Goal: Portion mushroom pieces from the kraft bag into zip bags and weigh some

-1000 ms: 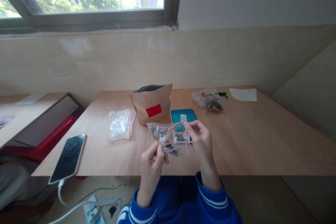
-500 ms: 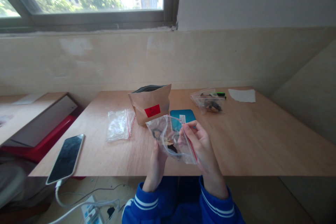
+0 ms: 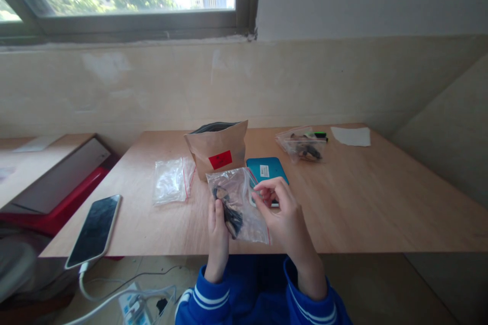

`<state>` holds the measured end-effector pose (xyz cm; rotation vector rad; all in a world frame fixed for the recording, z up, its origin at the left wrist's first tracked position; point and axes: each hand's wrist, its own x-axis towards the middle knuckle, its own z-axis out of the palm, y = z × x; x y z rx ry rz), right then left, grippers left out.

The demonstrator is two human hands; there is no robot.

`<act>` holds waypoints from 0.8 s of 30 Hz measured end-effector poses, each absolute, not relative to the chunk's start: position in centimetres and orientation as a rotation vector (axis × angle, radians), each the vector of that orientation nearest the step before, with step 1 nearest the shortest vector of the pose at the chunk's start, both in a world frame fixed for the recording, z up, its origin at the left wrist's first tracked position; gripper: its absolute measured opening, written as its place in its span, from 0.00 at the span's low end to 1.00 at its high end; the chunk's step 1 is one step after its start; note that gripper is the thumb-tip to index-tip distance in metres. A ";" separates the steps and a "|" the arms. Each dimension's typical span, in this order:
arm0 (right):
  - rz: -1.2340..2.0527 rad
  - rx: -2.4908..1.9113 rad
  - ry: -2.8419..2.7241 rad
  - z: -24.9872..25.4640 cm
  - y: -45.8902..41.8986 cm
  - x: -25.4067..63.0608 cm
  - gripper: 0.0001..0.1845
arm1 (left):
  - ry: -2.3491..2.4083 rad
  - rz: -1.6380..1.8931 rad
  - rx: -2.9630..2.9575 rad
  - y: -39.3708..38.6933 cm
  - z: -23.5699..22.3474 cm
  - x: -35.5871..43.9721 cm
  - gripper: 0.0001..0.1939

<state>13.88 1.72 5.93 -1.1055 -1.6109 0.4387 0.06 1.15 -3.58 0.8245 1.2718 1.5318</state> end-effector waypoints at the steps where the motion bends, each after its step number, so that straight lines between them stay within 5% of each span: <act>1: 0.484 -1.087 -1.637 6.0 1.6 13.6 0.04 | 1.302 1.568 0.806 1.1 -3.5 0.2 0.25; 6: 0.727 -1.115 -1.676 4.7 2.2 13.1 0.06 | 1.289 1.556 0.804 1.1 -2.8 0.6 0.23; 13: 1.029 -1.137 -1.694 3.6 3.0 13.1 0.23 | 1.119 1.529 0.766 1.1 -3.1 0.0 0.20; 24: 1.197 -1.001 -1.685 3.5 3.1 13.4 0.21 | 1.077 1.596 0.583 1.2 -2.7 0.3 0.24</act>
